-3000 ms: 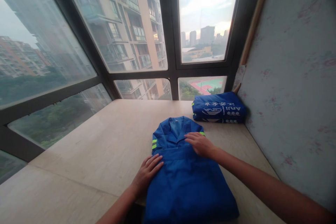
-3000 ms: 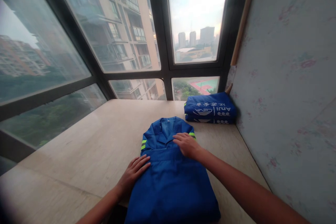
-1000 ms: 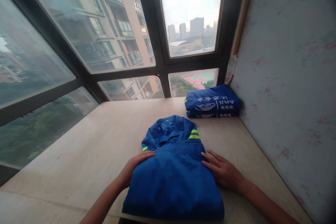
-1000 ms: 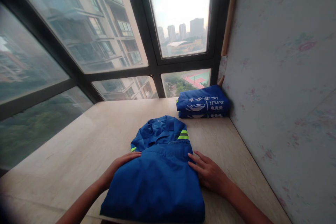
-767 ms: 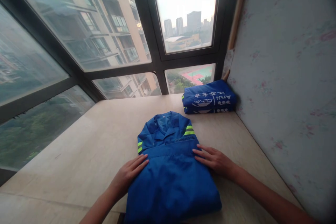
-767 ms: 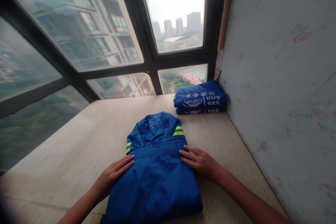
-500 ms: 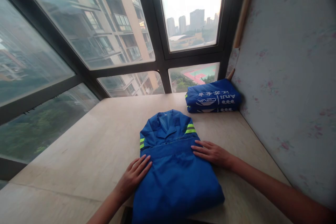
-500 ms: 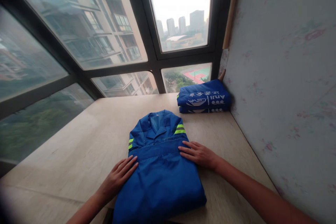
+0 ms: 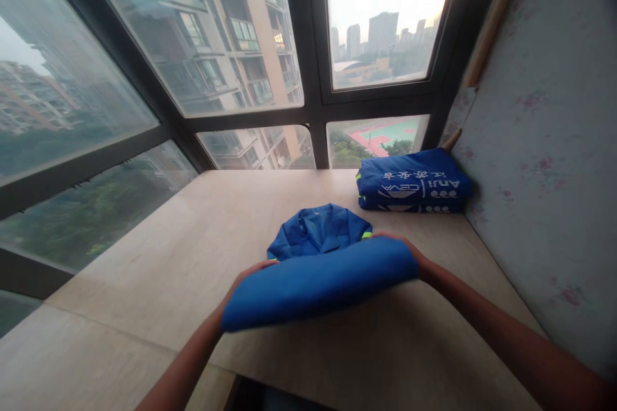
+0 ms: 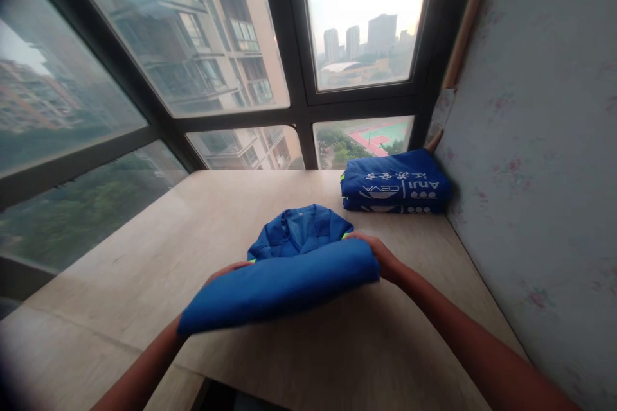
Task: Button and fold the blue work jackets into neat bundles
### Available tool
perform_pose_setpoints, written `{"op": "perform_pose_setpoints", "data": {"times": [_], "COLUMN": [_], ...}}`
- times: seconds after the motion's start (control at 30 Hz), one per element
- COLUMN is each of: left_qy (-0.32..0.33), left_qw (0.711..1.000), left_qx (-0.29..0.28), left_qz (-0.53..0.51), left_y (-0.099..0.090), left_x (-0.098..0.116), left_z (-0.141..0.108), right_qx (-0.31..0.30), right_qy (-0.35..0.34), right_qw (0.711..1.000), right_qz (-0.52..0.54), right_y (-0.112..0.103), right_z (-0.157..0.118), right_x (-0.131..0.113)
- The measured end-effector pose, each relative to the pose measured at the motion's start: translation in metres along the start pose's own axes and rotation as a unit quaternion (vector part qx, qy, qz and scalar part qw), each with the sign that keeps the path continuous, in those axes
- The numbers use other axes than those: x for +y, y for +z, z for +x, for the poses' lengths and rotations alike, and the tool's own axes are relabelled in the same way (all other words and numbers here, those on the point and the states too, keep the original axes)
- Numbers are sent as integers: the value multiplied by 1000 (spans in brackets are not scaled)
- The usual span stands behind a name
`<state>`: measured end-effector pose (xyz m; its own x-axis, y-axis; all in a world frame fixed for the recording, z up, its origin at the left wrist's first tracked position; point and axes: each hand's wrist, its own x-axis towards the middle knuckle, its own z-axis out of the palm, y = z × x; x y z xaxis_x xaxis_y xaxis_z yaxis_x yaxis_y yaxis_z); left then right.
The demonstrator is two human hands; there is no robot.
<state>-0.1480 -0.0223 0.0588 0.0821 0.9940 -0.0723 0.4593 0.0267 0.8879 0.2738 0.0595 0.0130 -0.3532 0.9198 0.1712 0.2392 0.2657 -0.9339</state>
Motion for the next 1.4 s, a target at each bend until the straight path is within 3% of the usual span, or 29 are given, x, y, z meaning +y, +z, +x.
{"op": "perform_pose_setpoints", "data": {"times": [0.1,0.23,0.3,0.5,0.7,0.8,0.87,0.97,1.1,1.23,1.4], "left_qy": [-41,-103,-121,-136,-195,-221,-206,-115,-3,-9,-21], "left_qw": [996,979,970,957,922,908,900,877,852,850,855], "left_qx": [80,173,203,234,265,264,265,261,214,136,95], "left_qz": [-14,24,48,107,205,238,278,387,477,509,510], "left_y": [12,36,45,50,55,56,53,52,70,94,99], "left_x": [1,-12,-18,-25,-20,-10,3,30,55,36,4], "left_z": [26,54,60,57,37,25,24,34,60,76,75], "right_qx": [91,192,192,170,226,219,213,192,90,10,12], "right_qy": [28,139,171,168,141,141,105,7,-85,-45,34], "right_qw": [995,970,963,959,950,936,922,914,921,907,902], "right_qz": [18,-53,-79,-150,-160,-238,-304,-356,-368,-419,-430], "right_y": [14,39,46,47,58,59,56,51,60,80,90], "right_z": [34,60,62,57,35,21,20,32,63,77,67], "right_x": [9,25,31,35,35,30,21,-1,-27,-21,-1]}}
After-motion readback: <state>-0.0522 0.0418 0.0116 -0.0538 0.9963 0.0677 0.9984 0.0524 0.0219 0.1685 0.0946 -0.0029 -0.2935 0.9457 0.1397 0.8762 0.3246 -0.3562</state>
